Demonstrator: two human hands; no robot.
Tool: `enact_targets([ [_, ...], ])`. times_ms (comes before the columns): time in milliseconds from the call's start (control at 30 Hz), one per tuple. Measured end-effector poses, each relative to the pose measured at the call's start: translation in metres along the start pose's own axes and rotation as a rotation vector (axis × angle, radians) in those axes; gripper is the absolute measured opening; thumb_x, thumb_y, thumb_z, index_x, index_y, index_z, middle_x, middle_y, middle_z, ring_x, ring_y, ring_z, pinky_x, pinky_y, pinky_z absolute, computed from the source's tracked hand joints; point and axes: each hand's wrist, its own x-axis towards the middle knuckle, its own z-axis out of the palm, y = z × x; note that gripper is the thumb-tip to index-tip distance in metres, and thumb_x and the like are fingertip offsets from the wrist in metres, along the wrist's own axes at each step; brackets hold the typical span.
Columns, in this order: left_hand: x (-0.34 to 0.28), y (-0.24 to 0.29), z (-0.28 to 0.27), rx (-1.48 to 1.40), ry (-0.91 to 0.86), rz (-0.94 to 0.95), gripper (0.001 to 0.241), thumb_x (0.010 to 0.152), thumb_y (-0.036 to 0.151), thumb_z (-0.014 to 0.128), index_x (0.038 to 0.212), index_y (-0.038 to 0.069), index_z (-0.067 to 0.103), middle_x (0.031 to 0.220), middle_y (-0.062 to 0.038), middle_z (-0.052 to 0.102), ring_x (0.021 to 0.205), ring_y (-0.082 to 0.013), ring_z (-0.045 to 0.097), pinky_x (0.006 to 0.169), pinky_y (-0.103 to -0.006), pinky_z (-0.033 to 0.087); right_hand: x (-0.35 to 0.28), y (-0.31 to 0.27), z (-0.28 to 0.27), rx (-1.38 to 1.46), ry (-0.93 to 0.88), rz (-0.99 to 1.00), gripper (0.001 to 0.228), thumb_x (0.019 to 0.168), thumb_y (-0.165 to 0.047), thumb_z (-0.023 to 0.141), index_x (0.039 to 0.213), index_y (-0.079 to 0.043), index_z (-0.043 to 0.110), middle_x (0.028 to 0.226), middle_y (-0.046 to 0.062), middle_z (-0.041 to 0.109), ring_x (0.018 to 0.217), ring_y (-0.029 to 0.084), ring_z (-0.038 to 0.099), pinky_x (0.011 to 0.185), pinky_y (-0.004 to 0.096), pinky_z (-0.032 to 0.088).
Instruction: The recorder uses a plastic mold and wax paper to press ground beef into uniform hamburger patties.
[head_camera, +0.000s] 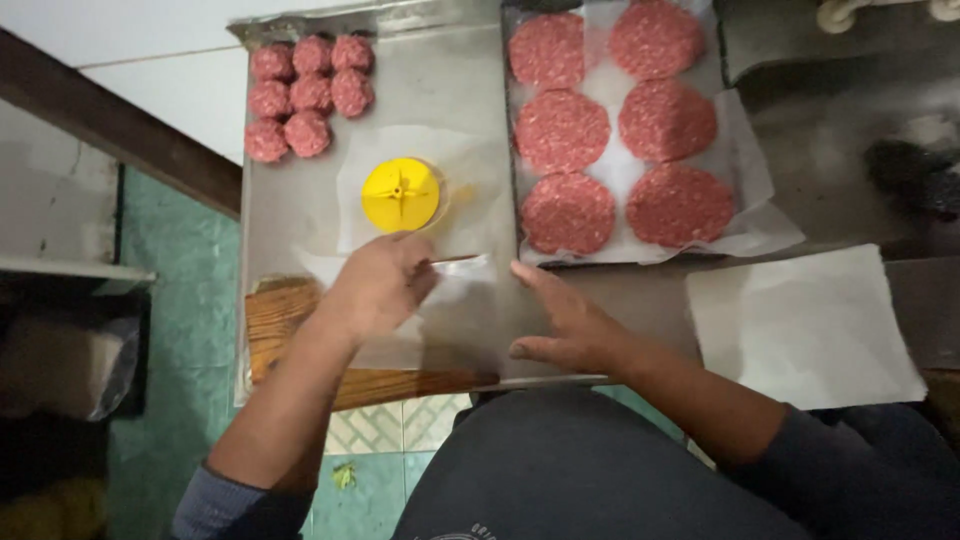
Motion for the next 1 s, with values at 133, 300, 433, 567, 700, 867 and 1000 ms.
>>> enact_targets([
  [133,0.047,0.055,-0.018,-0.321,0.039,-0.104,0.021,0.089,0.022,0.073,0.095,0.005,0.062,0.076,-0.016,0.064,0.071,-0.0314,0.065,0.065,-0.0423,0.051,-0.003,0.025,-0.022,0.381,0.083,0.267,0.085,0.081,-0.034,0.081,0.148,-0.001,0.041,0.145,0.022,0.051,0.131,0.033,0.050,0.107,0.045,0.041],
  [300,0.120,0.041,0.028,-0.737,0.237,-0.231,0.026,0.091,0.024,0.075,0.094,0.002,0.061,0.074,-0.001,0.060,0.066,-0.0117,0.053,0.058,-0.0322,0.047,0.011,0.053,-0.107,0.474,0.251,0.636,0.032,0.091,-0.030,0.069,0.109,-0.004,0.073,0.099,0.014,0.074,0.089,0.024,0.071,0.083,0.038,0.058],
  [433,0.179,0.026,0.061,-0.888,0.208,-0.313,0.021,0.091,0.023,0.071,0.091,0.002,0.067,0.071,0.002,0.061,0.063,-0.0088,0.053,0.057,-0.0294,0.045,0.048,0.103,-0.167,0.319,0.550,0.652,0.030,0.089,-0.026,0.069,0.109,-0.005,0.067,0.098,0.010,0.069,0.084,0.021,0.068,0.076,0.038,0.057],
  [567,0.231,0.020,0.066,-0.708,0.250,-0.337,0.031,0.091,0.032,0.068,0.087,0.002,0.070,0.071,-0.005,0.068,0.065,-0.0141,0.062,0.062,-0.0324,0.051,0.103,0.185,-0.207,0.032,0.566,0.473,0.025,0.092,-0.025,0.073,0.108,-0.005,0.071,0.097,0.008,0.070,0.083,0.021,0.067,0.074,0.040,0.055],
  [700,0.282,-0.005,0.070,-0.550,0.292,-0.436,0.040,0.088,0.041,0.069,0.084,0.001,0.071,0.073,-0.013,0.073,0.068,-0.0250,0.070,0.066,-0.0388,0.054,0.165,0.262,-0.219,-0.163,0.575,0.258,0.017,0.091,-0.019,0.073,0.101,-0.005,0.076,0.095,0.012,0.072,0.085,0.026,0.069,0.076,0.041,0.055],
  [867,0.320,-0.035,0.078,-0.216,0.418,-0.438,0.046,0.087,0.047,0.074,0.082,0.002,0.069,0.090,-0.023,0.069,0.086,-0.0428,0.065,0.077,-0.0496,0.051,0.208,0.292,-0.209,-0.584,0.648,0.049,0.003,0.087,-0.006,0.075,0.088,-0.007,0.078,0.094,0.018,0.070,0.087,0.038,0.067,0.078,0.048,0.053],
  [1000,0.333,-0.052,0.091,-0.127,0.404,-0.463,0.035,0.088,0.038,0.073,0.085,0.004,0.067,0.097,-0.021,0.067,0.090,-0.0418,0.064,0.081,-0.0501,0.051,0.219,0.318,-0.201,-0.636,0.641,-0.043,0.004,0.088,-0.006,0.076,0.084,-0.008,0.076,0.091,0.013,0.070,0.089,0.035,0.067,0.082,0.050,0.051],
])
